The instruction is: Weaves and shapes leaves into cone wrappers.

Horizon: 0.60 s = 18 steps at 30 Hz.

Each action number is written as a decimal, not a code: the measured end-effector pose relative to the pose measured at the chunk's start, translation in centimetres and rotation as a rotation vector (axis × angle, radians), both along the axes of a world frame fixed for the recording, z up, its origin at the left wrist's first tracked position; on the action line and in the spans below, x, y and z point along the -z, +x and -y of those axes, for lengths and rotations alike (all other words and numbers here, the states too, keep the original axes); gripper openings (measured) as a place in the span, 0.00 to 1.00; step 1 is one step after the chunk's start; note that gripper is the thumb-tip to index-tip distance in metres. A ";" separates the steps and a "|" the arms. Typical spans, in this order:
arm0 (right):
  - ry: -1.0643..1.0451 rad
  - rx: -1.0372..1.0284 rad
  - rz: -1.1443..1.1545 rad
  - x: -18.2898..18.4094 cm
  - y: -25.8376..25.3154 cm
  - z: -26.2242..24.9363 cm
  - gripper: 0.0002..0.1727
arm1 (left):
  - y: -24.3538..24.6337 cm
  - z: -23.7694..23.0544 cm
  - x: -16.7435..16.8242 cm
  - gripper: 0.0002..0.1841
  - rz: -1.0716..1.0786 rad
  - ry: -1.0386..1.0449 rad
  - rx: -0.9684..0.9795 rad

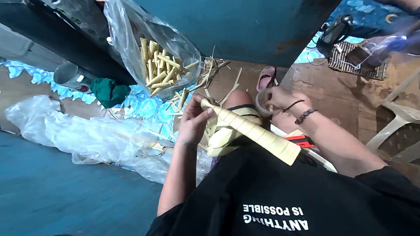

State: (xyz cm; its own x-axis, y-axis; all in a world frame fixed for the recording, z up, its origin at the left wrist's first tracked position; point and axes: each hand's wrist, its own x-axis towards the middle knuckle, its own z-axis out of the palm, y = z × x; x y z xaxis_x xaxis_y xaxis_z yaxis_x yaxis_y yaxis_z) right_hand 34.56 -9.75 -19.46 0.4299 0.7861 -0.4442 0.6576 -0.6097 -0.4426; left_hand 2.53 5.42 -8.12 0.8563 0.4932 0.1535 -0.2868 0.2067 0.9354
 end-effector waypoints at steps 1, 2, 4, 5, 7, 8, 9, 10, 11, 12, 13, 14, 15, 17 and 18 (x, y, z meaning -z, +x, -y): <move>0.066 0.048 -0.081 -0.3 0.4 0.6 0.09 | 0.2 0.2 -0.1 0.09 0.011 -0.028 0.011; 0.108 0.107 -0.169 -0.8 0.7 1.2 0.10 | 0.5 0.4 -0.1 0.09 0.024 -0.055 0.027; 0.187 0.227 -0.319 -1.3 0.8 2.4 0.10 | 1.0 0.8 -0.2 0.10 0.053 -0.112 0.065; 0.214 0.274 -0.373 -1.6 0.7 2.9 0.11 | 1.3 1.1 -0.3 0.10 0.064 -0.137 0.088; 0.240 0.322 -0.436 -2.4 0.3 3.6 0.15 | 1.7 1.4 -0.4 0.11 0.091 -0.213 0.134; 0.244 0.335 -0.440 -2.6 0.1 3.8 0.17 | 1.9 1.6 -0.5 0.11 0.103 -0.246 0.158; 0.245 0.339 -0.432 -2.7 0.0 4.0 0.17 | 1.9 1.7 -0.5 0.11 0.112 -0.270 0.181; 0.245 0.331 -0.423 -2.9 0.0 4.2 0.16 | 2.0 2.0 -0.6 0.11 0.115 -0.281 0.201; 0.250 0.315 -0.416 -2.9 0.0 4.4 0.15 | 2.0 2.2 -0.7 0.11 0.110 -0.278 0.217; 0.264 0.303 -0.411 -3.0 -0.2 4.6 0.13 | 2.0 2.5 -0.8 0.10 0.105 -0.274 0.232; 0.289 0.291 -0.403 -3.1 -0.4 4.8 0.11 | 2.0 2.7 -0.8 0.10 0.104 -0.271 0.251; 0.321 0.284 -0.387 -3.1 -0.7 4.9 0.09 | 2.1 2.8 -0.9 0.09 0.107 -0.265 0.274; 0.354 0.274 -0.362 -3.1 -0.9 5.0 0.07 | 2.1 2.9 -0.9 0.09 0.103 -0.265 0.296; 0.369 0.238 -0.306 -3.4 -1.3 5.2 0.07 | 2.1 3.3 -0.9 0.09 0.095 -0.263 0.339; 0.359 0.209 -0.289 -3.6 -1.3 5.2 0.07 | 2.1 3.4 -0.9 0.09 0.091 -0.260 0.366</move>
